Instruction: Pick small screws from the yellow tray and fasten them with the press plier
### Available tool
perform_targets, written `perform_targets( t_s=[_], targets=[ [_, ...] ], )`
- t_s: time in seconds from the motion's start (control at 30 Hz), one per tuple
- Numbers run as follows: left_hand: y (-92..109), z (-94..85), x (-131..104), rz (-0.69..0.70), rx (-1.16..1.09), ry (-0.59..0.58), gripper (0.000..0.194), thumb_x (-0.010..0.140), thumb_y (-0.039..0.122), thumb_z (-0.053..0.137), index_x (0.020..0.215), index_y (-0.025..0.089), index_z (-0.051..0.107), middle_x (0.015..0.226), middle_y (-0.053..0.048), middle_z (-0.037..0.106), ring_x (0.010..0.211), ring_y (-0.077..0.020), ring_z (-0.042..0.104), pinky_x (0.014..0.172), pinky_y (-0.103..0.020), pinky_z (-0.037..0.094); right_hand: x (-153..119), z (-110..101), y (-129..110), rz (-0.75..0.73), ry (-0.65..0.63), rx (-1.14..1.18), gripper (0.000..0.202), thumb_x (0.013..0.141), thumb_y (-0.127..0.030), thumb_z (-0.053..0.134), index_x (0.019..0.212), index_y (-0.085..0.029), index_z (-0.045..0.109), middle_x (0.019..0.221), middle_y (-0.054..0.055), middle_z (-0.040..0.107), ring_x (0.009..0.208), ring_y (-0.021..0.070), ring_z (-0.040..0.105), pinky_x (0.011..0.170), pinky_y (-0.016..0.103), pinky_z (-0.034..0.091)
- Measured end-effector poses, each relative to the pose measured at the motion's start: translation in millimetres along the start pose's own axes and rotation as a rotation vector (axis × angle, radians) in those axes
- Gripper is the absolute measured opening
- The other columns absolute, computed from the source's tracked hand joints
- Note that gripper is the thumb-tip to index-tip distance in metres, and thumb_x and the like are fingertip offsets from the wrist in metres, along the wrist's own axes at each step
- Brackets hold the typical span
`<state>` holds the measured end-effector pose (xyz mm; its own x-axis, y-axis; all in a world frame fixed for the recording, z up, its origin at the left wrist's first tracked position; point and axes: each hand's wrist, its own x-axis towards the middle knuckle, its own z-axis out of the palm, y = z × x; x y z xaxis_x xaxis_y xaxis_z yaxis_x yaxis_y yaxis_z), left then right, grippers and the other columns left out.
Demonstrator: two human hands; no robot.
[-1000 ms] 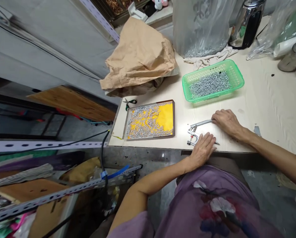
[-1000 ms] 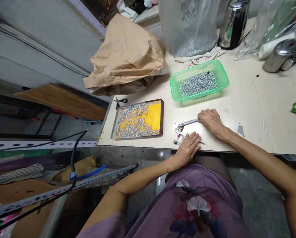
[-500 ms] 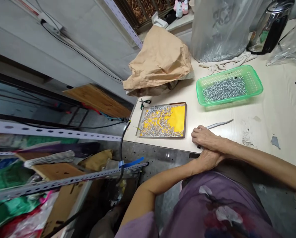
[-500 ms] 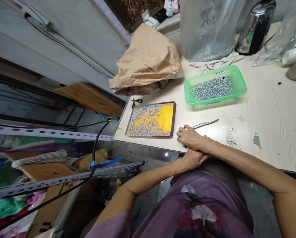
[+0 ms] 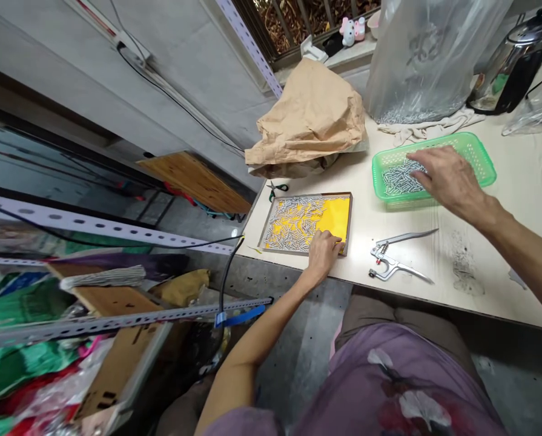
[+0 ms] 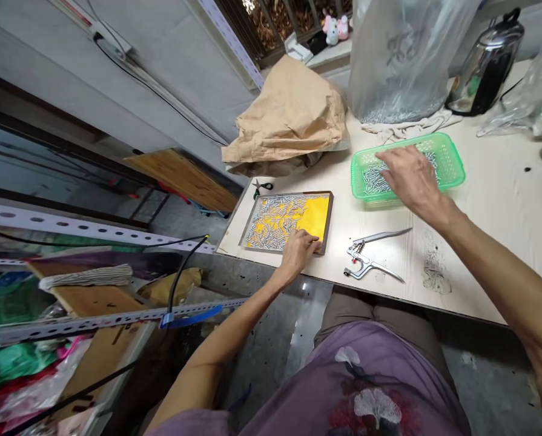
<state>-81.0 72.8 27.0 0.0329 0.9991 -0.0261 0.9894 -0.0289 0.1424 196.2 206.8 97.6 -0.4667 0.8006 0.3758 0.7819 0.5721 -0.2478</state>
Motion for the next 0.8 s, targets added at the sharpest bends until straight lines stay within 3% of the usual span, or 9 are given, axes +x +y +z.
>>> perform_targets(
  t_s=[0.13,0.27,0.4,0.6,0.8],
  targets=[
    [-6,-5.0,11,0.059,0.056,-0.206,0.019,0.091,0.022,0.057,0.093,0.018,0.075,0.091,-0.008,0.065,0.094,-0.0226,0.055,0.082,-0.032,0.045,-47,21,-15,-0.137,-0.088,0.118,0.033,0.095,-0.026,0.044,0.121,-0.018,0.063,0.111,0.012,0.067,0.101,0.0272,0.057,0.086,0.044,0.046],
    [2,-5.0,17,0.127,0.166,-0.263,0.023,0.092,0.016,0.05,0.091,0.017,0.073,0.093,-0.01,0.064,0.095,-0.0231,0.053,0.08,-0.032,0.045,-99,33,-37,-0.184,-0.215,0.2,0.028,0.096,-0.024,0.043,0.107,-0.016,0.067,0.1,0.012,0.068,0.092,0.0231,0.058,0.079,0.035,0.045],
    [6,-7.9,20,0.198,0.245,-0.313,0.023,0.091,0.01,0.047,0.092,0.015,0.07,0.095,-0.013,0.062,0.095,-0.0248,0.053,0.075,-0.033,0.046,-133,40,-48,-0.128,-0.268,0.127,0.023,0.096,-0.022,0.045,0.097,-0.017,0.068,0.087,0.008,0.066,0.083,0.0203,0.057,0.074,0.031,0.041],
    [1,-6.6,29,0.28,0.287,-0.363,0.02,0.089,0.006,0.048,0.086,0.015,0.066,0.099,-0.013,0.061,0.098,-0.0251,0.053,0.074,-0.032,0.046,-154,46,-62,-0.06,-0.412,-0.038,0.013,0.089,-0.011,0.054,0.088,-0.019,0.064,0.083,0.005,0.062,0.079,0.0192,0.054,0.067,0.031,0.033],
    [-3,-5.5,29,0.289,0.252,-0.347,0.021,0.089,0.006,0.045,0.084,0.016,0.064,0.098,-0.013,0.062,0.098,-0.0249,0.056,0.077,-0.033,0.044,-156,44,-69,0.0,-0.461,-0.01,0.021,0.089,-0.005,0.048,0.088,-0.02,0.062,0.086,0.005,0.061,0.081,0.0189,0.053,0.069,0.032,0.031]
  ],
)
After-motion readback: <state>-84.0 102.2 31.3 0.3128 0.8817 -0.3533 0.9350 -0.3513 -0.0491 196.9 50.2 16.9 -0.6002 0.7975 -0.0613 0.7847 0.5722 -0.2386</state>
